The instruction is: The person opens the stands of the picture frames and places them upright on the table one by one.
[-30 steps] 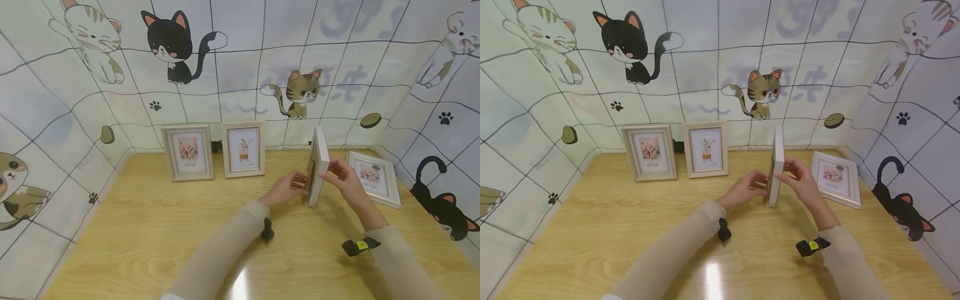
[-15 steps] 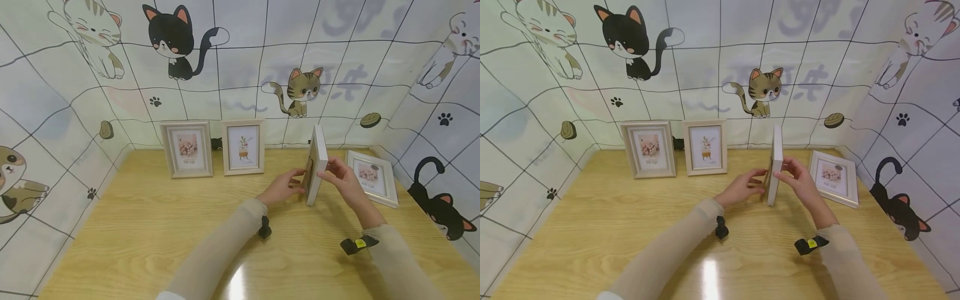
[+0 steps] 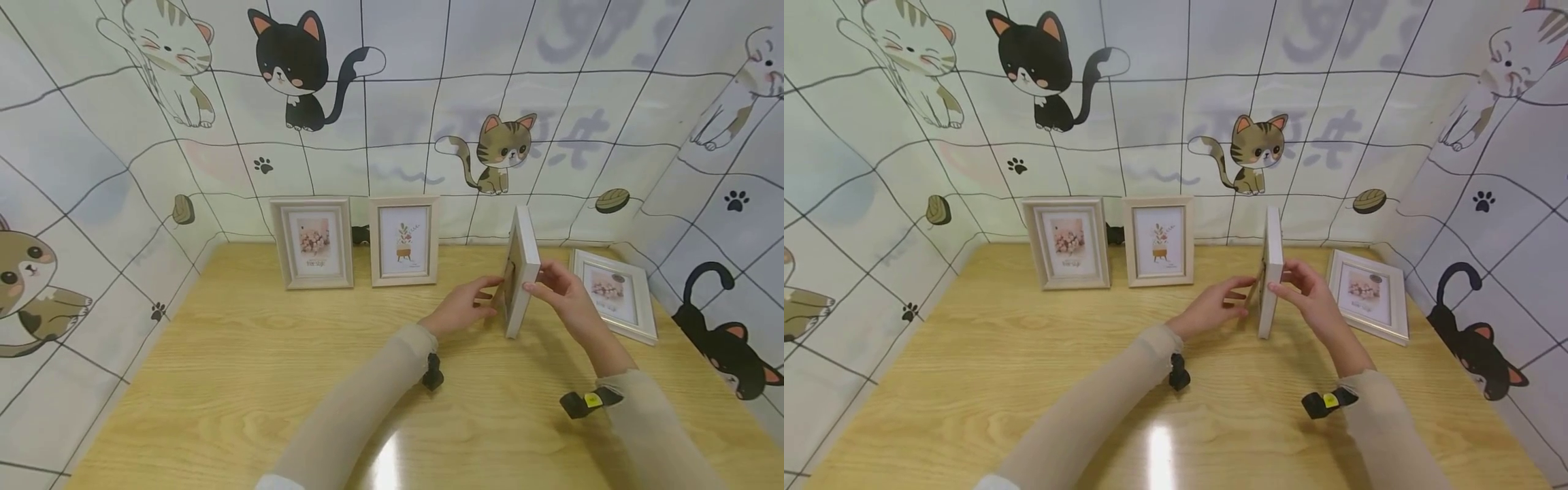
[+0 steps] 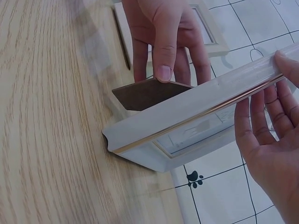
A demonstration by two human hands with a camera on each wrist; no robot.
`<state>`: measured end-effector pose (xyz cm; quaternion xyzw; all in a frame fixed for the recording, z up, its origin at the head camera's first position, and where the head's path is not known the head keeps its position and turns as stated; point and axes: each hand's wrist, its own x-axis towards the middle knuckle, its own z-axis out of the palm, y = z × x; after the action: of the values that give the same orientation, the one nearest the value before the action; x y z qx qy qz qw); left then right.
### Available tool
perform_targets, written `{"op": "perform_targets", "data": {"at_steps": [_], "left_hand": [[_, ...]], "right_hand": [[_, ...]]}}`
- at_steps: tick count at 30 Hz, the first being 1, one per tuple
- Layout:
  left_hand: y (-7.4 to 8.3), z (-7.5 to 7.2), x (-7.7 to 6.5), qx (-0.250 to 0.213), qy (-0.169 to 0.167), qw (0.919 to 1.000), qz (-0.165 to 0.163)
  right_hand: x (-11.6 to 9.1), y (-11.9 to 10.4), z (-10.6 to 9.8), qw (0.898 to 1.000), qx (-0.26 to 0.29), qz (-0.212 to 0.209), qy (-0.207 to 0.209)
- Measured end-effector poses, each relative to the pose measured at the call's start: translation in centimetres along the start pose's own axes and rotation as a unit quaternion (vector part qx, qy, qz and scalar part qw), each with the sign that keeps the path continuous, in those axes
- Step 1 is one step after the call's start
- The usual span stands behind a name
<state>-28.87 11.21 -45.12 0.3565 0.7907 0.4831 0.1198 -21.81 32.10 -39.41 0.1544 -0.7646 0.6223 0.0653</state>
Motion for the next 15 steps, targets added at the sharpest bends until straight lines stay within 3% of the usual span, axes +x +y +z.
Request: {"op": "perform_targets", "data": {"at_steps": [9, 15], "left_hand": [[0.10, 0.04, -0.01, 0.051, 0.009, 0.9986, 0.007], [0.01, 0.00, -0.03, 0.057, 0.013, 0.9982, 0.015]], "right_hand": [[-0.16, 0.10, -0.02, 1.000, -0.001, 0.001, 0.002], [-0.16, 0.02, 0.00, 1.000, -0.014, 0.000, 0.002]]}}
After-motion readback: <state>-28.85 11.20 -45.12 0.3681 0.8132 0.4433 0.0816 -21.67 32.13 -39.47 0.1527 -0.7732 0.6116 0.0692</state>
